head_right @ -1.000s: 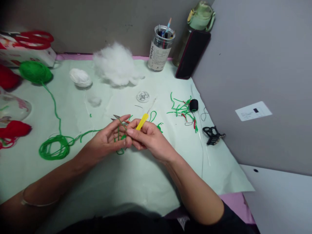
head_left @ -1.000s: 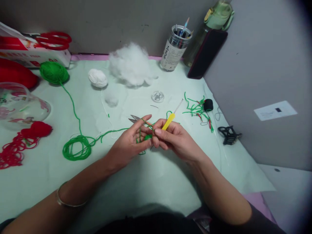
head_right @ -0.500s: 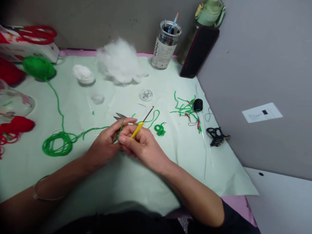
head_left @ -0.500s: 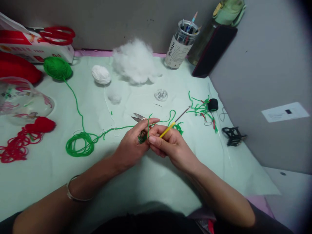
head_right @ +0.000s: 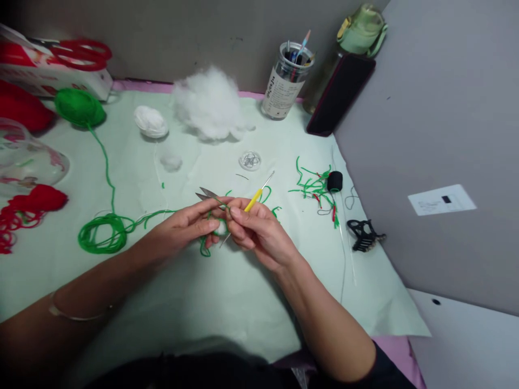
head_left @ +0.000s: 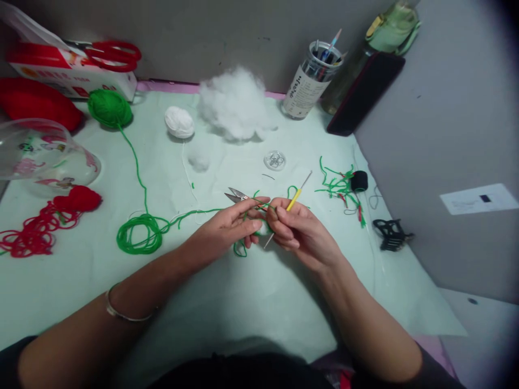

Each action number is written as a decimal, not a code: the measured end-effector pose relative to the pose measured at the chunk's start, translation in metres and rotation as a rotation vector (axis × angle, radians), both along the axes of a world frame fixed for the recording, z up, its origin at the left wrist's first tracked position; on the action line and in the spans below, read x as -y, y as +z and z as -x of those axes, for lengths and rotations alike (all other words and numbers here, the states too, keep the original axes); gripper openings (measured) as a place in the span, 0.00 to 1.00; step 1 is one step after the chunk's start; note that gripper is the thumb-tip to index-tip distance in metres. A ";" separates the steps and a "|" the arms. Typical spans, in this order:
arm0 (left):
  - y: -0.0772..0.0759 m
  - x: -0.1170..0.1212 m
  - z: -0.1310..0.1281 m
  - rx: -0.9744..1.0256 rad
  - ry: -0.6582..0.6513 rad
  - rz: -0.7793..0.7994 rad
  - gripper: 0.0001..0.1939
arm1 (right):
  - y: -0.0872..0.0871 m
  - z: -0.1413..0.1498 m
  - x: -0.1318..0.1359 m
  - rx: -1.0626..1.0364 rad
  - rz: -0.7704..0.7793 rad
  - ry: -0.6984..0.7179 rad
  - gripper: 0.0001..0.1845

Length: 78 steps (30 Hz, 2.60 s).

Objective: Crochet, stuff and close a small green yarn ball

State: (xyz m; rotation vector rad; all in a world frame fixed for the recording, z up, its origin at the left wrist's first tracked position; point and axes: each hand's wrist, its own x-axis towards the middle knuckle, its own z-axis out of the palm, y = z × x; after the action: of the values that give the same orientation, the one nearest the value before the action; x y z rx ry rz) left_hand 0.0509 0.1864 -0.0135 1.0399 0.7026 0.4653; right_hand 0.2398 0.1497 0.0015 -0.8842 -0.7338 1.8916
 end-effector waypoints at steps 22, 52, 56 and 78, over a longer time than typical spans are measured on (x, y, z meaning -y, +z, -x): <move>0.001 -0.008 0.010 -0.085 -0.133 -0.071 0.42 | -0.007 0.000 -0.001 -0.069 0.111 0.017 0.18; -0.005 0.008 -0.012 -0.022 0.044 -0.175 0.28 | 0.007 0.016 0.010 0.174 -0.025 0.029 0.20; -0.005 0.009 -0.010 -0.103 0.018 -0.079 0.36 | 0.008 0.010 0.007 0.144 -0.015 0.055 0.19; 0.001 0.011 -0.006 0.088 0.070 -0.026 0.33 | 0.000 0.000 0.009 0.219 -0.189 0.002 0.13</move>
State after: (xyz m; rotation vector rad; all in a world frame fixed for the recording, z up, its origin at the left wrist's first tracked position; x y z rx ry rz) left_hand 0.0574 0.1759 -0.0128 1.0154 0.6578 0.5787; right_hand 0.2403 0.1404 0.0013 -0.9779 -1.0279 1.7112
